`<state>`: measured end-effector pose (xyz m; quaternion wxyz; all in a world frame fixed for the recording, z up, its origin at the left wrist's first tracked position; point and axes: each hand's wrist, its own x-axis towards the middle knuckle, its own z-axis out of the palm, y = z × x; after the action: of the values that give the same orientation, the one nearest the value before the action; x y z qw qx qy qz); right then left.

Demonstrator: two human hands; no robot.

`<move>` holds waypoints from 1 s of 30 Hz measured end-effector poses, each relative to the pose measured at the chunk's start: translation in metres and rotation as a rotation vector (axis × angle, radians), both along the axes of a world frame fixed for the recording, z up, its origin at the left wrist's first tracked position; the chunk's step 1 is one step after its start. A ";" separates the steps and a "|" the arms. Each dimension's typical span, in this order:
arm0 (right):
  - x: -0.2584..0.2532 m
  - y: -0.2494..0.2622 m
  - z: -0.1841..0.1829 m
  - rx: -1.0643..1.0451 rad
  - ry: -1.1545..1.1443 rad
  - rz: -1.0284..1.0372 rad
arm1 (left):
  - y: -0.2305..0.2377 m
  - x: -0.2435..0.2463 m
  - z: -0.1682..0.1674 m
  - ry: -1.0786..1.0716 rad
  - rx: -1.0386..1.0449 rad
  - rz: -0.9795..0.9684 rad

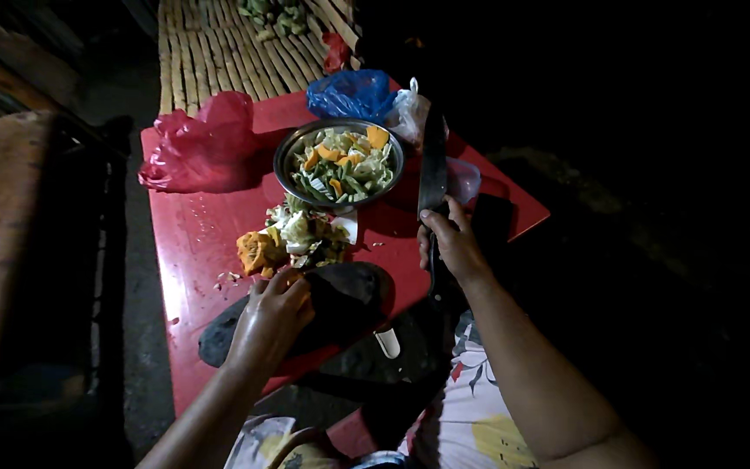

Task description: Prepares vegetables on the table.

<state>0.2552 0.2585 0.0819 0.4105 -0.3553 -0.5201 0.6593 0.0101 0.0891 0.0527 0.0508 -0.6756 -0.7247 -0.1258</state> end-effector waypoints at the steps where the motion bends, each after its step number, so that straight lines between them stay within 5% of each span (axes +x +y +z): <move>1: 0.000 -0.001 0.001 -0.010 0.009 -0.010 | 0.000 -0.001 -0.001 -0.021 0.017 -0.007; 8: 0.002 0.002 0.006 -0.019 0.066 -0.026 | 0.029 -0.011 0.041 -0.452 -0.047 0.084; 14: -0.001 -0.002 0.011 -0.017 0.077 -0.002 | 0.146 -0.006 0.110 -0.377 0.057 0.049; 20: 0.007 -0.005 0.015 -0.039 0.116 0.016 | 0.261 -0.017 0.101 -0.119 -0.211 0.094; 30: 0.018 -0.001 0.009 -0.037 0.187 0.094 | 0.361 0.012 0.049 -0.397 -0.247 0.284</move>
<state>0.2733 0.2572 0.0912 0.4194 -0.2751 -0.4834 0.7175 0.0224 0.4502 0.1016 -0.1579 -0.5306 -0.8177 -0.1578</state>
